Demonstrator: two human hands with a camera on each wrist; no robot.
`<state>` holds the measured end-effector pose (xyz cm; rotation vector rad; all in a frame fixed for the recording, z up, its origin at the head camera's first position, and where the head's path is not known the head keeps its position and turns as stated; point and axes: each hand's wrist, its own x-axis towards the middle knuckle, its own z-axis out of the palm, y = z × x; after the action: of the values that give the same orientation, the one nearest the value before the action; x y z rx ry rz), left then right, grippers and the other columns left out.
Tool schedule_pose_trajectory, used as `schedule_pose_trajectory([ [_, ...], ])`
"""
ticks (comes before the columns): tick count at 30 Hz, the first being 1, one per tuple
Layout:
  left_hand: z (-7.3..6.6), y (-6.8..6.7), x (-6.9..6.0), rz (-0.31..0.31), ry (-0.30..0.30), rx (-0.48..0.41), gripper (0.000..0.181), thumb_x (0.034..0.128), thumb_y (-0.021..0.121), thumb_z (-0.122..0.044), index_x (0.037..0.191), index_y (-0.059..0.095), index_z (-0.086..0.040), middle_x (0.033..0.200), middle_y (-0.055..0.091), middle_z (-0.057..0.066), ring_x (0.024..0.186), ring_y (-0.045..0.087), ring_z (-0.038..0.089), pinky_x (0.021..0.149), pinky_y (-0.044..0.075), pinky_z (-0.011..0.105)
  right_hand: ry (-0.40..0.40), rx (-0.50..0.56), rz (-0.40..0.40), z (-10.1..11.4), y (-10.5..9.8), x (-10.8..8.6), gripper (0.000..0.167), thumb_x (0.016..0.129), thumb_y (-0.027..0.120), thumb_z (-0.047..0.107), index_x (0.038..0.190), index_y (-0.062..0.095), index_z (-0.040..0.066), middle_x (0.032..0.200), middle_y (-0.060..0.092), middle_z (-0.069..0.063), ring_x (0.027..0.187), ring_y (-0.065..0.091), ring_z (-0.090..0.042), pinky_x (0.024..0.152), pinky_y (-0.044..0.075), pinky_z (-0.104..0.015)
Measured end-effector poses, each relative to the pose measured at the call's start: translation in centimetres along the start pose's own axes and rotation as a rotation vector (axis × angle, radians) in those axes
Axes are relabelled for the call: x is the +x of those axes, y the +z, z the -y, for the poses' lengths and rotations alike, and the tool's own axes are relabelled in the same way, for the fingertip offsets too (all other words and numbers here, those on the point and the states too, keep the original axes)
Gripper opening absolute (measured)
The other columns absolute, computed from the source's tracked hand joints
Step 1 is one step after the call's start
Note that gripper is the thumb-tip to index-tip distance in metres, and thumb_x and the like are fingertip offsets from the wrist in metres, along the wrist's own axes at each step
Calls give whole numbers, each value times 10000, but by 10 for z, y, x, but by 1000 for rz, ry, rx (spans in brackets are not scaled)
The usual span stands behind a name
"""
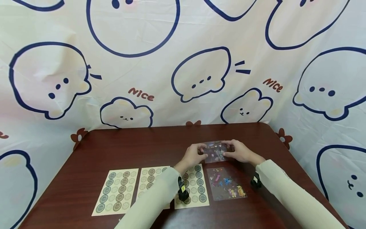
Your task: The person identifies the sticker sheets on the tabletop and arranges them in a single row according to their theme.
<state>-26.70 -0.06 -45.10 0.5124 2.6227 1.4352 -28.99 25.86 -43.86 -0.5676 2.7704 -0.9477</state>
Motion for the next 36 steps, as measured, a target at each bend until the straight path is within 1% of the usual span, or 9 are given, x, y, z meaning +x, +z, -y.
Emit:
schedule_pose_trajectory([
  [2,0,1,-1,-2,-6,-22,385,939,711,-114,1318,650,-76,1011,615,82,862,515,139,719,440,274,-6,-3,-6,1,1,-2,552,947,713,188,1443,537,19,996,555,-101,832,480,-196,670,438,-277],
  [6,0,2,-4,0,-10,-50,392,942,706,-113,1328,643,-81,1018,613,89,856,506,145,711,432,272,-6,-1,-25,5,0,-7,548,939,718,161,1435,543,9,1006,559,-106,847,478,-202,689,440,-271],
  [11,-4,1,-7,-7,-5,-48,398,942,706,-119,1332,637,-83,1023,619,86,864,505,146,732,434,287,-13,-10,-39,8,-3,-11,553,931,726,150,1434,545,10,996,559,-100,822,476,-199,678,438,-267],
  [18,-6,2,-10,-19,-18,-37,380,924,725,-107,1297,659,-86,989,623,51,862,510,133,743,439,276,-15,-16,-35,9,-2,-18,569,929,735,173,1440,541,15,1004,566,-108,798,475,-184,654,441,-247],
  [23,-9,3,-13,-19,-7,-35,374,918,729,-100,1287,664,-83,971,614,44,846,506,130,731,436,269,-18,-34,-29,8,-4,-21,564,926,741,194,1433,555,32,1004,578,-95,791,483,-177,651,442,-247],
  [30,-12,6,-18,-12,26,-43,362,910,732,-88,1266,668,-70,977,632,81,842,526,158,707,415,251,-10,-27,-33,8,-7,-29,560,919,748,187,1432,565,55,996,570,-87,771,482,-167,631,433,-244],
  [36,-14,11,-21,-15,30,-42,362,907,738,-90,1263,671,-89,974,630,69,841,522,152,696,418,237,-19,-14,-48,3,-6,-37,560,921,746,222,1429,568,65,994,567,-80,737,476,-167,606,432,-247],
])
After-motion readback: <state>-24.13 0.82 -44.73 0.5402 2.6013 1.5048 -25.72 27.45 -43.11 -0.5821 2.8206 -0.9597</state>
